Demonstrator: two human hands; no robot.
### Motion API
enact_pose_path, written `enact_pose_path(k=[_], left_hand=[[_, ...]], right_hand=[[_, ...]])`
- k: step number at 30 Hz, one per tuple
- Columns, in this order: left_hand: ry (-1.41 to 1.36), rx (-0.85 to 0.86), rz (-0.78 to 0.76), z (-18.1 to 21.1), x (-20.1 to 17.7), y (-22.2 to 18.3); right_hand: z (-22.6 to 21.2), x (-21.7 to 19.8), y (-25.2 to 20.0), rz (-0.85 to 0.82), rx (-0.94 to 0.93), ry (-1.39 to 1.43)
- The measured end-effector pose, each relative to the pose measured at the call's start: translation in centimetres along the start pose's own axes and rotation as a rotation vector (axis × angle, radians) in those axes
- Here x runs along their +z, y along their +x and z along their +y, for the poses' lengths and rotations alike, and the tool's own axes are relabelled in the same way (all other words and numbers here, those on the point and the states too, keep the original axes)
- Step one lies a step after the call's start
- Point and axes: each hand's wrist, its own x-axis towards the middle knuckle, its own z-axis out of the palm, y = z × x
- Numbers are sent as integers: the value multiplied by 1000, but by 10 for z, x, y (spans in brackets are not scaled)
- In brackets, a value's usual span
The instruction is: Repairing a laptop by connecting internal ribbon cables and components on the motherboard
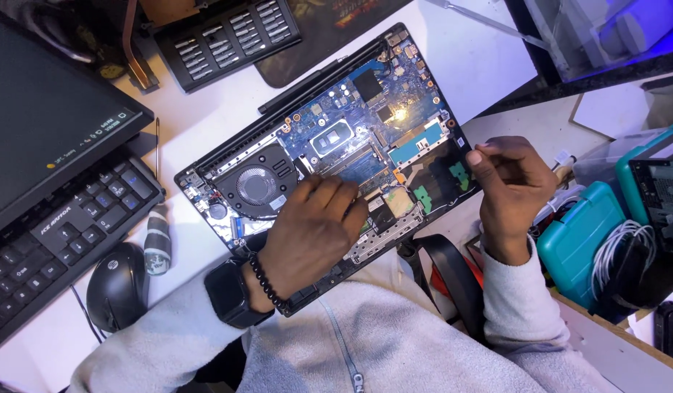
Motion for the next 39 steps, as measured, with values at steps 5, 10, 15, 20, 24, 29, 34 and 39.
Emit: enact_pose_path(k=[5, 10, 15, 20, 24, 29, 34, 39], left_hand=[[-4, 11, -47, 2, -8, 3], [17, 11, -38, 3, 6, -7], [47, 8, -9, 4, 7, -11], [-13, 13, -56, 9, 3, -19], [-52, -1, -69, 16, -8, -26], [-64, -53, -117, 27, -17, -30], [-207, -112, -202, 39, -54, -36], [-367, -230, -85, 43, -79, -55]], right_hand=[[-1, 2, 0, 11, 14, 5], [-5, 5, 3, -1, 10, 10], [-2, 4, 2, 22, 6, 16], [0, 4, 2, 4, -12, 6], [0, -1, 3, -51, -97, -80], [-45, 24, 3, -210, -228, -291], [-79, 55, 8, -580, -478, -465], [-75, 75, 8, -798, -485, -681]])
